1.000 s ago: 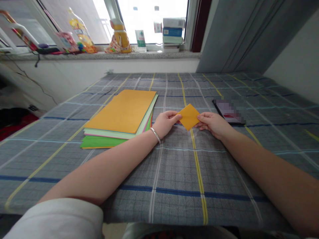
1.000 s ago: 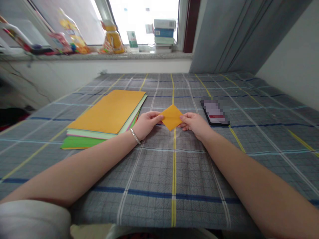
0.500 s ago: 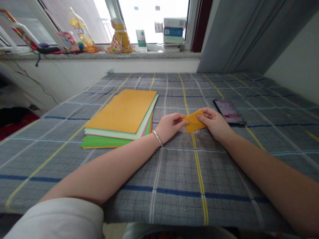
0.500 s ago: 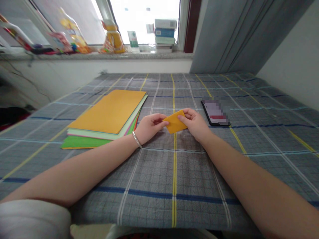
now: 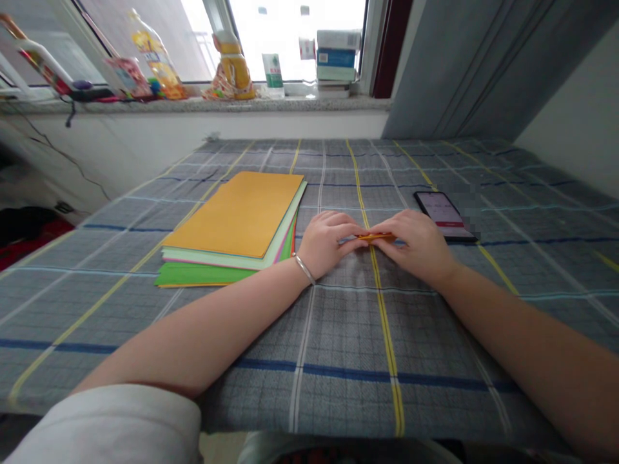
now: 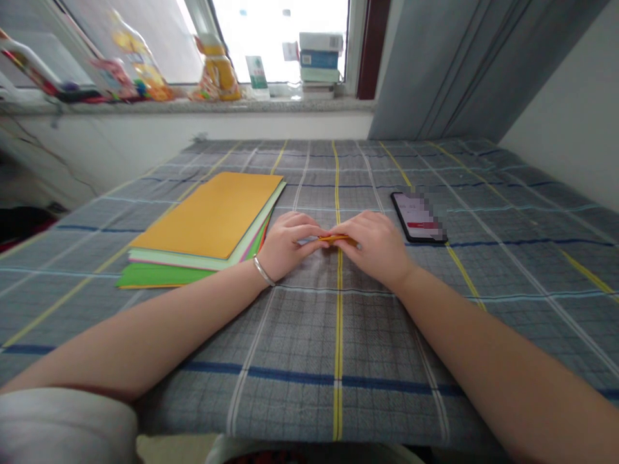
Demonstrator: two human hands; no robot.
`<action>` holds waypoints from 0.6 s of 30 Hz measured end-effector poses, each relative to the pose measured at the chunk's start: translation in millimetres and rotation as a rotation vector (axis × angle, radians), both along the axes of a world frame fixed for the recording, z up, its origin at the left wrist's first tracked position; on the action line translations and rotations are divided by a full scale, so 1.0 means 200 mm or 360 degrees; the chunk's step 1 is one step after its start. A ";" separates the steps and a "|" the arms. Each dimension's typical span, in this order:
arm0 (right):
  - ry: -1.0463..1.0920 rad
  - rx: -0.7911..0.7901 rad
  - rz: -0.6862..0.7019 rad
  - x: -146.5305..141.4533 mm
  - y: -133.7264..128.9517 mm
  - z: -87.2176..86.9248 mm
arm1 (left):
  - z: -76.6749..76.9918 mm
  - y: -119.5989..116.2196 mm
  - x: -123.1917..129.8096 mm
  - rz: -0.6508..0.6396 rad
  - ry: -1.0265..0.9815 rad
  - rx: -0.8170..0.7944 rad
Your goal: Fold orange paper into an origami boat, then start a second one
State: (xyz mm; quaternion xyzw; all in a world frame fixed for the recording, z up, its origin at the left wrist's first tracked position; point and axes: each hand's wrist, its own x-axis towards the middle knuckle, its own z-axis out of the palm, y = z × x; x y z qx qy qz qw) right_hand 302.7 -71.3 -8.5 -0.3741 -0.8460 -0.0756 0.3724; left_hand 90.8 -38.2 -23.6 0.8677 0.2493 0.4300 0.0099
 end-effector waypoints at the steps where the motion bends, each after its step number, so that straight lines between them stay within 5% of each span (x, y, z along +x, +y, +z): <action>1: -0.0034 0.0039 0.0000 0.00 0.00 0.01 | 0.00 0.00 0.00 -0.0008 0.0009 0.0032; 18: 0.0154 0.0114 0.0166 -0.04 0.00 -0.05 | 0.01 -0.01 0.00 0.0011 0.0077 0.0093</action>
